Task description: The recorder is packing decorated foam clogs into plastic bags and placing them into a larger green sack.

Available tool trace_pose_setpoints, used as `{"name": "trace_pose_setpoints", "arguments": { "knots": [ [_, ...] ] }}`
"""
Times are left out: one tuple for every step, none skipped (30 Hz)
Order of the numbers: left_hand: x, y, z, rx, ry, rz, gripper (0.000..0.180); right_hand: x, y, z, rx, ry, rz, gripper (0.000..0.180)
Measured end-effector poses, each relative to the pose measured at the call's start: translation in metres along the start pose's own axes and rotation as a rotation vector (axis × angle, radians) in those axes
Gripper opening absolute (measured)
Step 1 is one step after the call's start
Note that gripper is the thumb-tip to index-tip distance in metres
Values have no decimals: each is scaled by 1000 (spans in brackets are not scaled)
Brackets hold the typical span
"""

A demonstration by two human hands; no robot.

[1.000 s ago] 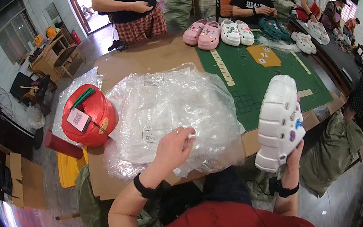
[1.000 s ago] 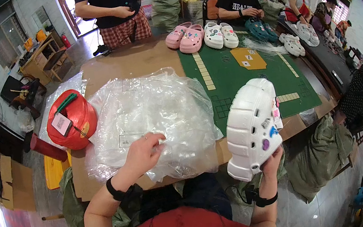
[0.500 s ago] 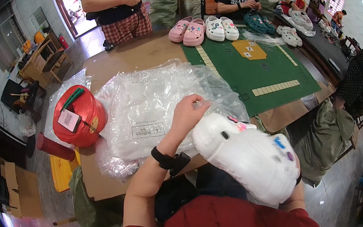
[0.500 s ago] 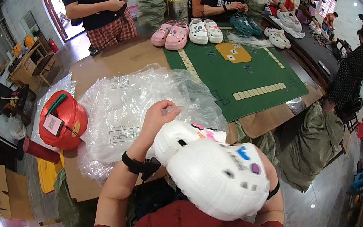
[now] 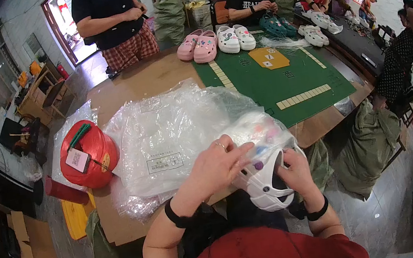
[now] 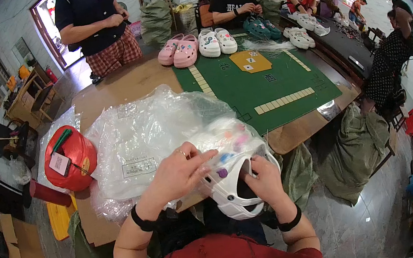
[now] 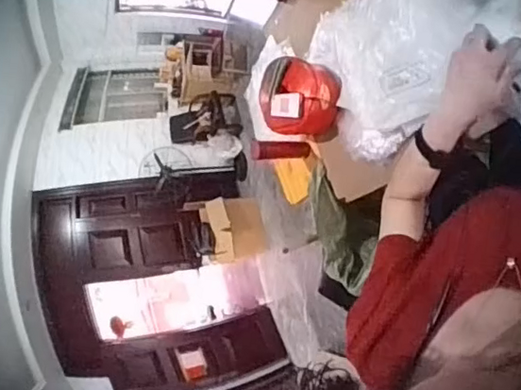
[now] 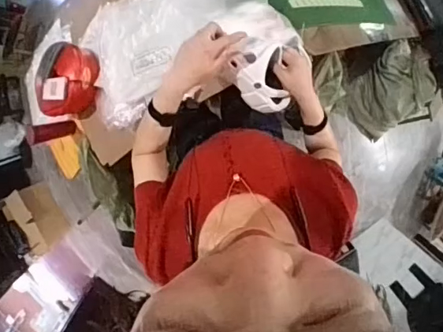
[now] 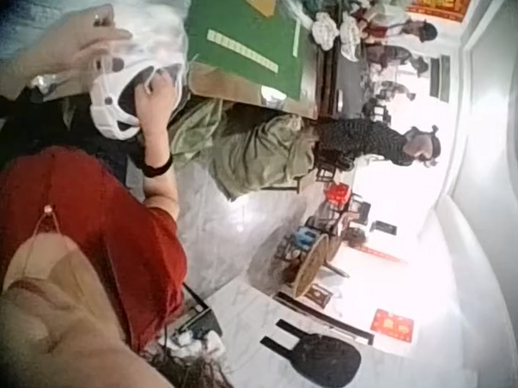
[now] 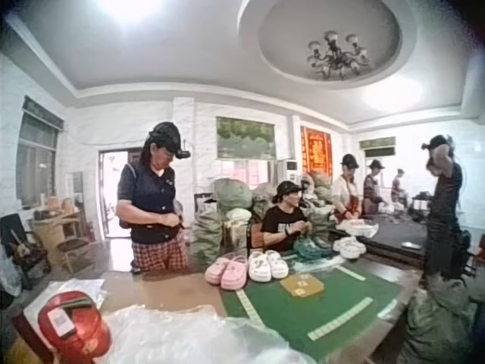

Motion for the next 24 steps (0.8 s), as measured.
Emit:
{"name": "trace_pose_setpoints", "arguments": {
  "knots": [
    [2, 9, 3, 96, 47, -48, 36, 4, 0, 0, 27, 50, -52, 22],
    [4, 19, 7, 191, 95, -95, 39, 10, 1, -4, 58, 19, -85, 23],
    [8, 24, 10, 185, 67, -97, 41, 15, -3, -11, 50, -9, -18, 23],
    [10, 33, 13, 233, 74, -120, 42, 20, -7, -15, 42, -40, 47, 24],
    [17, 36, 17, 229, 44, -65, 43, 31, 4, -16, 117, -79, -48, 27],
    [23, 38, 22, 223, 16, -11, 44, 36, -4, -24, -53, 23, 16, 25],
    [26, 41, 28, 225, -1, 10, 45, 49, 2, -31, 102, 45, -303, 24],
    [25, 41, 30, 220, 0, 4, 45, 63, 5, -35, 257, 62, -623, 23],
    [22, 42, 33, 243, 29, 2, 45, 61, -15, -44, -27, 2, -191, 22],
    [18, 41, 39, 257, 61, 1, 46, 67, -30, -57, -36, -10, -201, 22],
    [17, 38, 44, 235, -8, 47, 49, 74, -37, -67, 31, -65, -48, 21],
    [14, 34, 50, 219, -1, 38, 49, 83, -41, -72, 94, -121, 106, 21],
    [15, 30, 55, 239, -43, 31, 50, 84, -52, -73, -72, 63, -35, 21],
    [15, 27, 61, 257, -84, 24, 52, 96, -54, -79, -86, 54, -46, 21],
    [15, 21, 66, 226, -131, 49, 53, 107, -62, -85, -164, 66, 21, 23],
    [12, 16, 72, 208, -119, 40, 53, 117, -71, -92, -245, 77, 87, 27],
    [8, 10, 78, 176, -130, 100, 53, 120, -80, -97, -287, 167, 93, 29],
    [4, 2, 85, 145, -139, 161, 54, 127, -85, -103, -304, 156, 78, 29],
    [-1, -13, 96, 62, -133, 168, 59, 131, -92, -113, -216, 82, -21, 30],
    [-8, -24, 105, 53, -124, 160, 59, 136, -96, -119, -122, 12, -114, 31],
    [-27, -35, 113, 54, 114, -96, 64, 159, -81, -122, -106, 140, 25, 31],
    [-44, -38, 124, 49, 350, -351, 69, 168, -82, -126, -114, 129, 18, 31],
    [-47, -43, 129, 38, 354, -354, 69, 169, -88, -130, -206, 178, 22, 30],
    [-59, -56, 134, -138, 495, -376, 75, 170, -89, -131, -295, 229, 27, 29]
  ]
}}
Point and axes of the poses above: each hand's wrist, its own z-axis away from the middle knuckle, its own x-axis out of the palm, y = z × x, the point moved 6 cm from there along -z, towards the middle knuckle, and after that the axes turned 5 degrees about -x, right-handed, at the moved point
